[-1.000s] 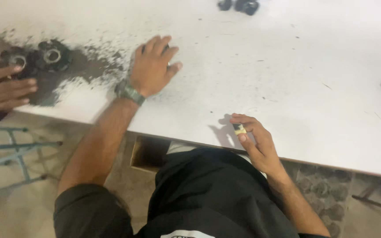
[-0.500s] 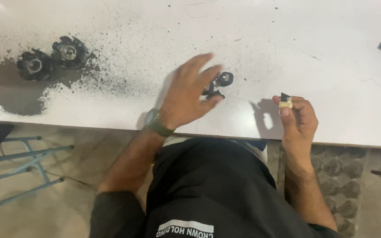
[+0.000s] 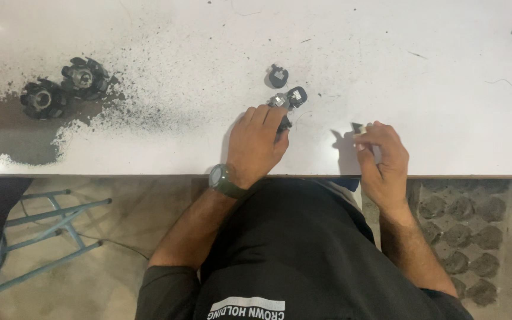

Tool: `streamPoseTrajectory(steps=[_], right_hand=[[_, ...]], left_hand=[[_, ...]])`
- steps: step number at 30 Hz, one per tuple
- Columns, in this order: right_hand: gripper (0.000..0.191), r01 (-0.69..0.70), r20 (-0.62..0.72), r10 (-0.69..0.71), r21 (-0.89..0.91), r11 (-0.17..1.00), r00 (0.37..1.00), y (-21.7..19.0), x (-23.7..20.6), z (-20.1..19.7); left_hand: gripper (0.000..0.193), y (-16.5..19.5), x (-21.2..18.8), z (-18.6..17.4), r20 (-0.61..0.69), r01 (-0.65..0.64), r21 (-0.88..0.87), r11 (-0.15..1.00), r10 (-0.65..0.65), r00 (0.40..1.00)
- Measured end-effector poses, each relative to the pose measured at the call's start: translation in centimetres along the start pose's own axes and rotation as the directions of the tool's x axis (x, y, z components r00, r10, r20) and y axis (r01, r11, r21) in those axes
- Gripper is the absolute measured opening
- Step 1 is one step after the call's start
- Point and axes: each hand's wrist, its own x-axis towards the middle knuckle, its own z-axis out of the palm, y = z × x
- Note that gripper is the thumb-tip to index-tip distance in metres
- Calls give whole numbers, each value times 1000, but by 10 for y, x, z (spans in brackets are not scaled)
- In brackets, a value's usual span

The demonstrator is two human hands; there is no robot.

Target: The person sits at a white worktable assembling small black plastic components. They fit parts together by hand, use a small flat tool to press or trim pieces, and place finished assemblies into molded trays on the table.

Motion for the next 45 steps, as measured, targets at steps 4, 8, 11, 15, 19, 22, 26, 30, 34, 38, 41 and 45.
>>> streamPoseTrajectory(steps=[4, 8, 11, 15, 19, 22, 26, 30, 34, 38, 41, 45], right_hand=[[26, 147, 177, -103, -262, 954, 979, -14, 6, -3], [33, 240, 292, -131, -376, 895, 947, -31, 13, 19], [42, 237, 287, -123, -408, 882, 950, -37, 14, 34], [39, 200, 263, -94, -414, 888, 960, -35, 14, 41], [38, 205, 241, -106, -432, 878, 965, -32, 10, 41], [40, 201, 239, -97, -467, 861, 966, -33, 6, 41], [41, 183, 246, -67, -483, 856, 967, -34, 1, 43], [41, 162, 236, -45, -504, 848, 971, -36, -6, 43], [47, 168, 216, -74, -454, 875, 974, -33, -9, 45], [44, 188, 204, -101, -467, 864, 974, -30, -11, 51], [45, 160, 214, -66, -461, 873, 975, -31, -16, 48], [37, 147, 167, -86, -399, 905, 982, -26, -22, 38]], left_hand=[[35, -6, -9, 3, 96, -58, -245, 968, 84, 992], [34, -9, -18, 11, 91, -183, -217, 959, 206, 974], [35, -11, -21, 12, 8, -204, -155, 967, 208, 978], [43, -11, -24, 6, -12, -202, -187, 961, 203, 979], [46, -3, -33, 7, -100, -252, -100, 963, 242, 965], [34, 1, -36, 12, -140, -325, -35, 945, 318, 938], [18, 3, -40, 21, -186, -346, 8, 938, 342, 921], [17, 3, -50, 27, -198, -301, -30, 953, 289, 936], [19, -1, -57, 32, -201, -265, -42, 963, 251, 947], [20, -3, -62, 35, -205, -232, -50, 971, 217, 954], [20, -1, -65, 34, -217, -215, -56, 975, 198, 956], [16, 0, -67, 36, -224, -199, -51, 979, 183, 957]])
